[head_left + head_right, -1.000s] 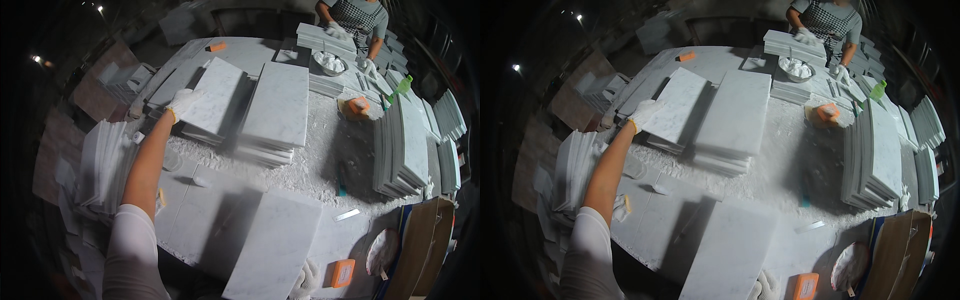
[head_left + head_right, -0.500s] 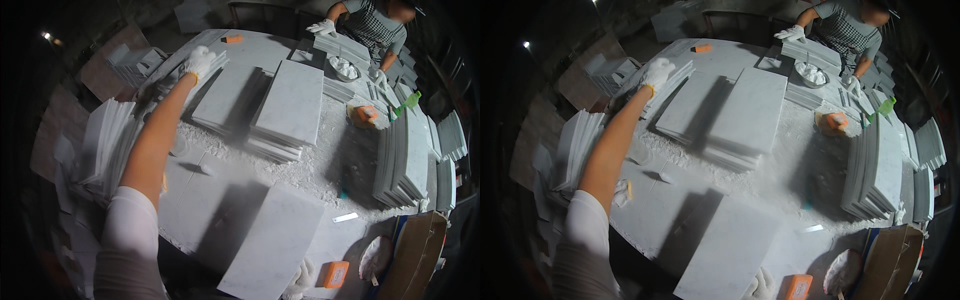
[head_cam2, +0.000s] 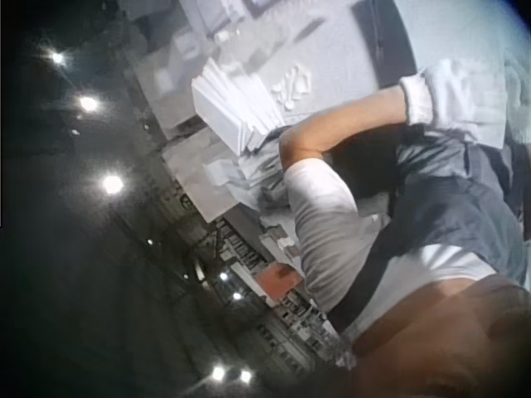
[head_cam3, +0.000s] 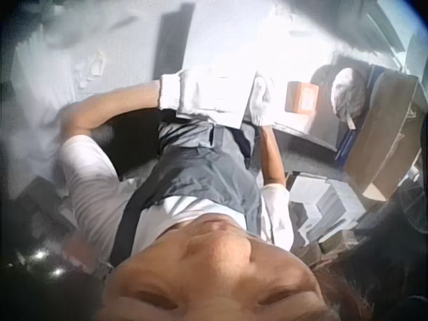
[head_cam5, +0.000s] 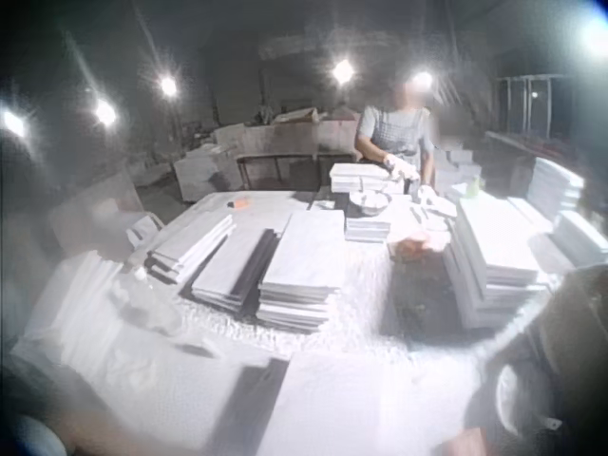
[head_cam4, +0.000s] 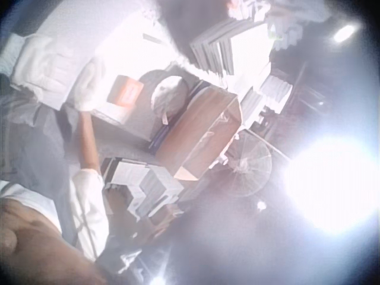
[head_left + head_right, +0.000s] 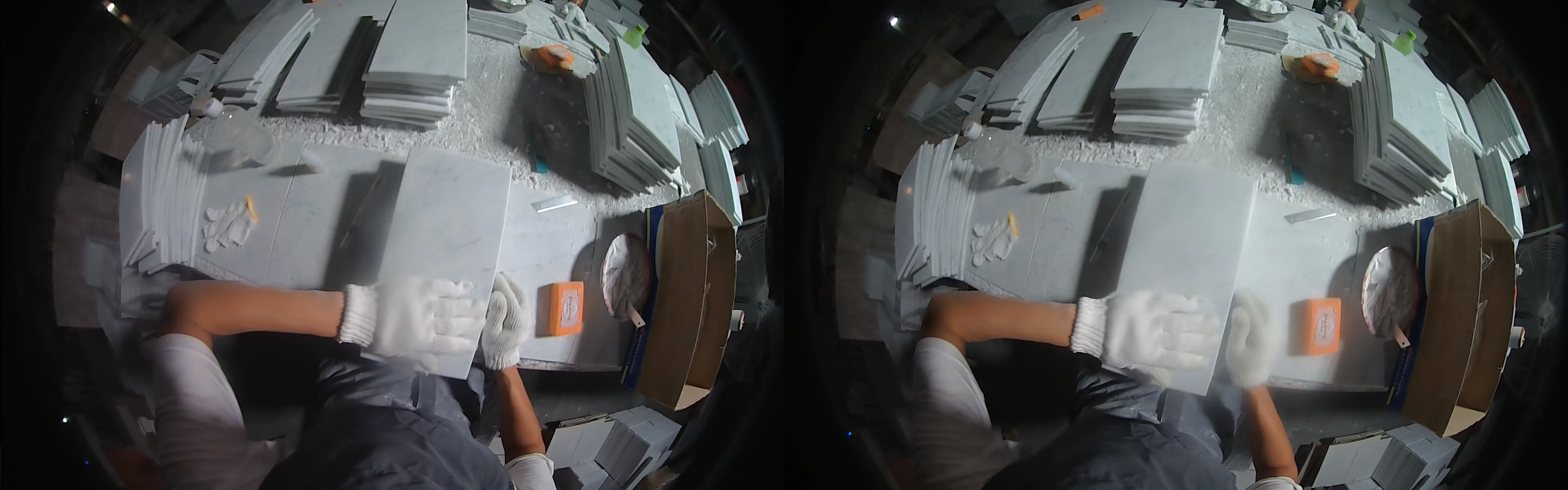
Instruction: The person scrapes a small stone tile with a metal scraper, then wipes the work surface with a yellow sponge. They walk to a pallet, pick up a stack of tiles, and return to the table to place them down. The person picks up another tile, scrapes its surface, and wipes it with a cloth.
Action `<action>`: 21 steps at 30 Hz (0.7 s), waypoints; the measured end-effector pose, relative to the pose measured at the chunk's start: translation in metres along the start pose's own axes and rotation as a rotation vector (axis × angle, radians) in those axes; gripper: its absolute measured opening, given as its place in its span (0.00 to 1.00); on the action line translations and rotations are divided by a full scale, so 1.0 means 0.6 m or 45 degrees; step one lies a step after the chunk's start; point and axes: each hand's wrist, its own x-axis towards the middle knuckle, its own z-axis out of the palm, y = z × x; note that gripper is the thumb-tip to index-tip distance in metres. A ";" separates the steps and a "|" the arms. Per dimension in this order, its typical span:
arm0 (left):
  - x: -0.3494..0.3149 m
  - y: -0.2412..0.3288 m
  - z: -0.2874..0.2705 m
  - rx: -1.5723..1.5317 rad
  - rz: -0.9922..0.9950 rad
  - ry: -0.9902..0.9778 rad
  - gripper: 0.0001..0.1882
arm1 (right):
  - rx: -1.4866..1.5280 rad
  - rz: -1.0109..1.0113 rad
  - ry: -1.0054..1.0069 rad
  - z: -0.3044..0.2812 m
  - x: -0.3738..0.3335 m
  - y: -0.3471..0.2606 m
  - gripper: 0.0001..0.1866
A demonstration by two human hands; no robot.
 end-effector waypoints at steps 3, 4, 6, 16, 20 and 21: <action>0.009 -0.037 0.013 0.232 0.009 -0.107 0.36 | -0.012 -0.067 0.035 0.000 -0.007 0.011 0.20; 0.020 -0.070 0.011 0.365 -0.162 -0.031 0.33 | -0.003 -0.074 0.058 0.001 -0.009 0.016 0.20; 0.060 -0.172 -0.014 0.578 -0.379 -0.206 0.30 | 0.035 -0.033 0.143 0.005 -0.013 0.023 0.20; 0.098 -0.046 0.063 0.863 -0.389 -0.039 0.44 | 0.186 0.084 0.259 0.015 -0.018 0.037 0.23; 0.021 0.121 0.095 0.397 -0.100 -0.082 0.44 | 0.261 0.123 0.277 0.018 -0.018 0.044 0.22; 0.003 0.145 0.099 0.125 -0.073 -0.149 0.45 | 0.324 0.118 0.256 0.020 -0.018 0.045 0.22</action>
